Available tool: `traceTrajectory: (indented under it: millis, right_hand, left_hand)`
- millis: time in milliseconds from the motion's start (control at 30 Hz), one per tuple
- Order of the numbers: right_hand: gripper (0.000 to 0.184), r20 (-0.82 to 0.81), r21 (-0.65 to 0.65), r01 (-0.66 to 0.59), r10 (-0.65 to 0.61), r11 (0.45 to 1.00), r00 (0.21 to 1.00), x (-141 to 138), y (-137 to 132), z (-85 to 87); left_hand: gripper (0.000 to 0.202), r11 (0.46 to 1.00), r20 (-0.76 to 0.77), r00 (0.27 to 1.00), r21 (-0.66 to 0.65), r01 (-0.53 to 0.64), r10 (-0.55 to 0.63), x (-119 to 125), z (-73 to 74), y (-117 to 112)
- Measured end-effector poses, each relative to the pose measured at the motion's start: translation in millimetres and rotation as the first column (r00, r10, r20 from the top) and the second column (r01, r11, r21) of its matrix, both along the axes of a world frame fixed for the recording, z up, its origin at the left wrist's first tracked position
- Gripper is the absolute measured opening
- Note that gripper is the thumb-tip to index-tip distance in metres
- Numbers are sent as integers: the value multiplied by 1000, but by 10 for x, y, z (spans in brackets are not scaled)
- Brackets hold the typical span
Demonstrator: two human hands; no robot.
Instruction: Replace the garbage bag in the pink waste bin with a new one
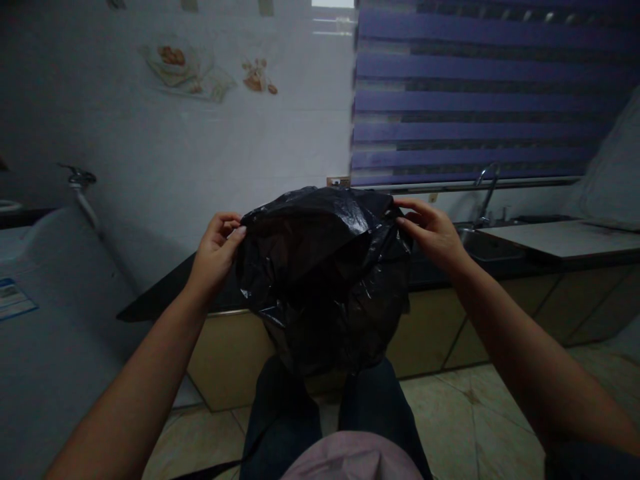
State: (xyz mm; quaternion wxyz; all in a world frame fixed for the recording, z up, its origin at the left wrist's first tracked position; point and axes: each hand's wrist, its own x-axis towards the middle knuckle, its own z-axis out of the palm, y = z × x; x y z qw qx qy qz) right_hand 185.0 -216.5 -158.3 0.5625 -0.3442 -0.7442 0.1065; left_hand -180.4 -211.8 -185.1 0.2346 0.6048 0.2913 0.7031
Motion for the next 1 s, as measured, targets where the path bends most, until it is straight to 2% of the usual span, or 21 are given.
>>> traceTrajectory:
  millis: [133,300,567,800,1000]
  right_hand:
    - [31,-6,-27,18,-19,999,1000,-7,-36,10]
    - [31,-8,-49,32,-32,998,999,19,-24,2]
    - [33,10,-23,69,-69,997,998,57,9,-18]
    - [32,21,53,76,-78,996,997,22,35,-14]
    - [32,19,43,-13,12,999,1000,-17,28,-8]
  left_hand:
    - [17,999,-38,998,26,-44,45,-21,-10,7]
    - [18,999,-30,998,-10,-52,51,-24,2,-20]
    - [18,999,2,1000,-45,-11,11,8,32,-87]
    - [20,998,-14,1000,-65,15,-16,85,52,-124]
    - [22,998,-9,999,-49,50,-50,125,63,-132]
